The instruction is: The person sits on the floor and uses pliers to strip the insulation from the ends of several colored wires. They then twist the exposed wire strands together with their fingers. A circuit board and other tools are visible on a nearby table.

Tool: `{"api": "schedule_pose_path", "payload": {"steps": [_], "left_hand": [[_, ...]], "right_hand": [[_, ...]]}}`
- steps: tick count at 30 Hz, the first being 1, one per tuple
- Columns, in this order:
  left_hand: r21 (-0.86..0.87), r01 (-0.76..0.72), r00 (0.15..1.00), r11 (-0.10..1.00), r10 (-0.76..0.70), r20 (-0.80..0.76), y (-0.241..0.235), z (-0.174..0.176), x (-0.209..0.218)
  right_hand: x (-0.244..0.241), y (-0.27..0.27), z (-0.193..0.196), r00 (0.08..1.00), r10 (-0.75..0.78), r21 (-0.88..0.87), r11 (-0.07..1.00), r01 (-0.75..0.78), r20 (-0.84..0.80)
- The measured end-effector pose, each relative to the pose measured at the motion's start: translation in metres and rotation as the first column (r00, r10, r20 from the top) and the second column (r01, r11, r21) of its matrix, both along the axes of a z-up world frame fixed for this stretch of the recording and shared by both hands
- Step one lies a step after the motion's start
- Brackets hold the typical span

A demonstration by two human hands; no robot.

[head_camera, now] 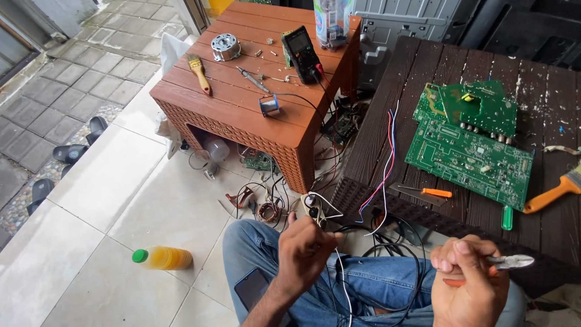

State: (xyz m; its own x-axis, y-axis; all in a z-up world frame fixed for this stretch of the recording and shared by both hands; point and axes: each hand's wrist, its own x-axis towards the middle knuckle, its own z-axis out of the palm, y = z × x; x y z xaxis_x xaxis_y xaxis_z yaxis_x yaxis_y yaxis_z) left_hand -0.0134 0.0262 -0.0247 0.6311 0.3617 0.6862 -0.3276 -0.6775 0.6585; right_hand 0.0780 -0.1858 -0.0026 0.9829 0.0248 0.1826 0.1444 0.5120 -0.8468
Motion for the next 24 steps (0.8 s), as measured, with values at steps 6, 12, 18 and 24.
{"api": "schedule_pose_path", "payload": {"steps": [6, 12, 18, 24], "left_hand": [[-0.653, 0.101, 0.995, 0.75, -0.069, 0.074, 0.015, 0.001, 0.008], [-0.873, 0.159, 0.985, 0.461, -0.13, 0.11, 0.006, 0.008, 0.015], [-0.916, 0.178, 0.982, 0.36, -0.129, 0.141, 0.001, 0.008, 0.023], [-0.904, 0.156, 0.986, 0.398, -0.115, 0.12, 0.008, 0.008, 0.022]], "right_hand": [[-0.017, 0.0, -0.051, 0.986, 0.167, -0.041, 0.985, -0.167, -0.014], [-0.043, 0.034, -0.059, 0.902, 0.424, -0.494, 0.768, -0.407, -0.084], [-0.067, 0.057, -0.08, 0.747, 0.59, -0.224, 0.718, -0.659, -0.306], [-0.063, 0.04, -0.057, 0.699, 0.714, 0.069, 0.7, -0.71, -0.047]]}}
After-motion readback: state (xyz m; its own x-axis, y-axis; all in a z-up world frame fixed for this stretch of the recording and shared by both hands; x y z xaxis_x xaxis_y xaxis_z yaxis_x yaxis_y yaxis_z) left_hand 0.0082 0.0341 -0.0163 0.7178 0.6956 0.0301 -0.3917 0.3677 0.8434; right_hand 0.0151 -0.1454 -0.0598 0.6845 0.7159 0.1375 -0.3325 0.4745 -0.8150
